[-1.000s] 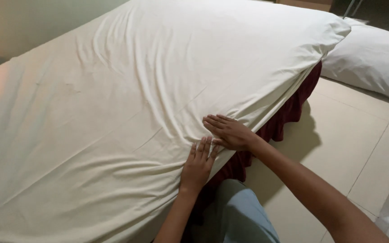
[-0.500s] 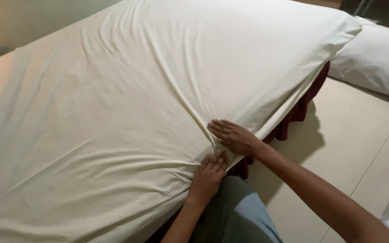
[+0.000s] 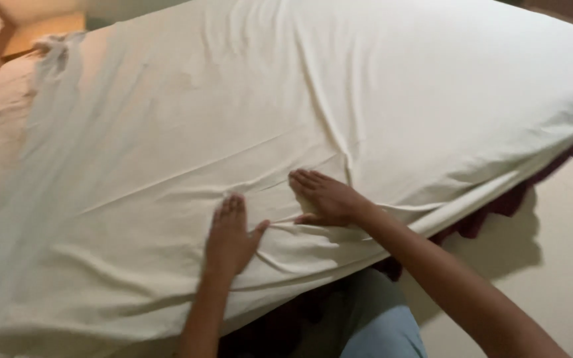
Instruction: The person spreads a white fitted sheet over a mattress, smoothing it out and tucking the edges under the mattress. The person moves around the bed to adjust the sheet on all sides.
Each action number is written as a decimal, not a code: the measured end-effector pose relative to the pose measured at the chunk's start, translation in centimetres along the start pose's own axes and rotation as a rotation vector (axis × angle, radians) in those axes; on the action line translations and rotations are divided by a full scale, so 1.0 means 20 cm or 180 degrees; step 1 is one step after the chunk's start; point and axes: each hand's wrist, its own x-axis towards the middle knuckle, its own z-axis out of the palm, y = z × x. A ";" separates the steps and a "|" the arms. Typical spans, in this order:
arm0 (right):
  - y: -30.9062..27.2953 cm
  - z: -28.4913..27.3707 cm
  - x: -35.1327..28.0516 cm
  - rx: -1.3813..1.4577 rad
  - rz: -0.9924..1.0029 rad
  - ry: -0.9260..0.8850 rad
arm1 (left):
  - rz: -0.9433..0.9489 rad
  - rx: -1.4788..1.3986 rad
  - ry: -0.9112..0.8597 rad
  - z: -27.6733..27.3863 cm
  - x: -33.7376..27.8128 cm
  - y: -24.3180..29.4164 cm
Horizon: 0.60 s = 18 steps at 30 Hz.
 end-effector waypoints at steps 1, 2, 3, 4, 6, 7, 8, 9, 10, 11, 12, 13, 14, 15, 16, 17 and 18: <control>-0.04 0.03 0.06 -0.0015 -0.0083 0.0007 | -0.0077 0.0008 0.0034 -0.03 -0.03 -0.06; -0.09 0.05 0.13 0.0094 -0.0202 0.0044 | -0.0035 -0.0095 -0.0028 -0.06 -0.06 -0.13; -0.15 0.08 0.20 0.0200 -0.0317 0.0073 | 0.0013 -0.0207 -0.0088 -0.09 -0.10 -0.20; -0.22 0.09 0.27 0.0182 -0.0396 0.0071 | -0.0059 -0.0206 -0.0052 -0.09 -0.11 -0.29; -0.34 0.11 0.38 0.0141 -0.0525 0.0244 | -0.0452 -0.0264 0.0147 -0.07 -0.13 -0.44; -0.39 0.11 0.43 0.0138 -0.0587 0.0246 | -0.0510 -0.0256 0.0170 -0.06 -0.14 -0.51; -0.43 0.10 0.48 0.0142 -0.0500 0.0216 | -0.0698 -0.0136 0.0301 -0.06 -0.14 -0.58; -0.49 0.12 0.51 0.0162 -0.0390 0.0169 | -0.0872 -0.0023 0.0402 -0.03 -0.16 -0.64; -0.50 0.15 0.55 0.0174 -0.0429 0.0153 | -0.0915 -0.0022 0.0395 -0.04 -0.16 -0.64; -0.52 0.18 0.58 0.0215 -0.0564 0.0256 | -0.0872 0.0117 0.0285 -0.05 -0.16 -0.64; -0.54 0.21 0.61 0.0257 -0.0697 0.0361 | -0.0827 0.0255 0.0175 -0.05 -0.16 -0.64; -0.56 0.24 0.60 0.0280 -0.0706 0.0330 | -0.0848 0.0244 0.0143 -0.05 -0.17 -0.61; -0.58 0.26 0.58 0.0303 -0.0794 0.0338 | -0.0779 0.0536 -0.0005 -0.06 -0.18 -0.58; -0.59 0.22 0.64 0.0269 -0.0935 0.0411 | -0.0738 0.0856 -0.0061 -0.12 -0.14 -0.58; -0.60 0.22 0.65 0.0233 -0.0997 0.0446 | -0.0790 0.0873 -0.0003 -0.06 -0.16 -0.62; -0.59 0.21 0.66 0.0214 -0.0863 0.0307 | -0.0764 0.0717 0.0238 -0.01 -0.14 -0.64; -0.58 0.21 0.67 0.0197 -0.0726 0.0171 | -0.0730 0.0562 0.0477 0.05 -0.12 -0.67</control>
